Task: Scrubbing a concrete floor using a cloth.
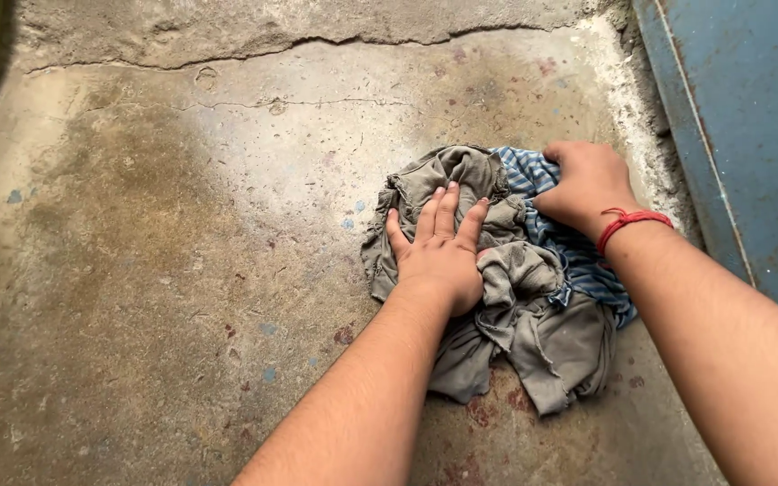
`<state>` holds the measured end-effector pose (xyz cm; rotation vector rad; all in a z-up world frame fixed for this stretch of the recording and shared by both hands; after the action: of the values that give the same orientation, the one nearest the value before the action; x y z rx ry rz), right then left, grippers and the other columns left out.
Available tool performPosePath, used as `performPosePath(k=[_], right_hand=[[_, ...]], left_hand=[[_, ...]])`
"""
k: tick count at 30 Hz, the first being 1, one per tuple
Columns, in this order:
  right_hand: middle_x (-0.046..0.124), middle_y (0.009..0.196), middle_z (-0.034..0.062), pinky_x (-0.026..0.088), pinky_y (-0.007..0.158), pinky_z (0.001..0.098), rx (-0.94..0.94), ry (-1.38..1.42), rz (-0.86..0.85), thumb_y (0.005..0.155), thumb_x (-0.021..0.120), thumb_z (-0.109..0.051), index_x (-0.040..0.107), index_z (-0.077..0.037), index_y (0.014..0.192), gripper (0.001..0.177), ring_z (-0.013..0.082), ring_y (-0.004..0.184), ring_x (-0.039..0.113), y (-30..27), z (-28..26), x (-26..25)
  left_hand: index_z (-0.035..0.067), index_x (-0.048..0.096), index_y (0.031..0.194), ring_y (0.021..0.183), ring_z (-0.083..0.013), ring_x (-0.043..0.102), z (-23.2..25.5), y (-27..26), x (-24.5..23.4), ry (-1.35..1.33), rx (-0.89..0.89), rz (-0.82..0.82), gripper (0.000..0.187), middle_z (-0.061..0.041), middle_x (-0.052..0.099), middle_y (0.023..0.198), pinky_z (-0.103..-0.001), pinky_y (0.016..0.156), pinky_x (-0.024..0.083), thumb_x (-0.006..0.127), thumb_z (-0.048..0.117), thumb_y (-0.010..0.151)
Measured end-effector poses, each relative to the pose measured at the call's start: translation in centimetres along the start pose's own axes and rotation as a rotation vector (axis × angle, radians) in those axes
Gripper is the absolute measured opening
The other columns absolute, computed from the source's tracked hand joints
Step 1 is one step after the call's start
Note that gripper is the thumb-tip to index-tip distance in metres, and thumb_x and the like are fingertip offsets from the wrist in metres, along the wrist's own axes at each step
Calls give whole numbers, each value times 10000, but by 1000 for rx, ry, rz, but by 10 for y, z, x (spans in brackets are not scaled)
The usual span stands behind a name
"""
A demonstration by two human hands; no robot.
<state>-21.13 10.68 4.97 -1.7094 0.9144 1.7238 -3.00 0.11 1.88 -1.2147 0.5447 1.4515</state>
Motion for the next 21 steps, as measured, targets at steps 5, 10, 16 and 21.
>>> performPosePath(k=[5,10,16,21], right_hand=[[745,1027,194,556,896,485,76,-20,-29,620,770,-255,781,-143,1075,469,415,978,698,-2,-7,-7],[751,1036,198,559,913,474,101,11,-35,610,745,-229,800,-161,1102,500,413,973,707,-4,-4,2],[752,1032,202,566,915,464,162,110,-86,616,726,-242,802,-151,1082,481,413,966,709,-27,-14,-9],[746,1011,222,569,909,456,204,219,-80,621,701,-235,783,-132,1109,505,418,951,710,-68,-21,-12]], left_hand=[[373,141,1603,1574,-190,-79,0,-4,-2,10,0,-16,679,-20,-105,1720,-685,1153,-137,427,347,988],[365,151,1601,1576,-187,-79,-2,-3,1,14,1,-20,659,-20,-103,1718,-689,1153,-140,414,389,998],[363,176,1594,1573,-187,-76,-3,-2,1,13,6,-4,637,-17,-90,1716,-681,1153,-148,401,435,1003],[346,214,1579,1574,-185,-58,-7,-20,10,27,48,42,623,-18,-50,1714,-644,1173,-144,404,471,999]])
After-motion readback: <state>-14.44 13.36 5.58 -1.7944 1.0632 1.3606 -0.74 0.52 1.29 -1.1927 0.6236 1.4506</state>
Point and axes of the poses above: each hand's wrist, its own y-axis towards the middle knuckle, its own x-axis out of the palm, z = x × y, the point moved 7 cm from there along y, towards the middle knuckle
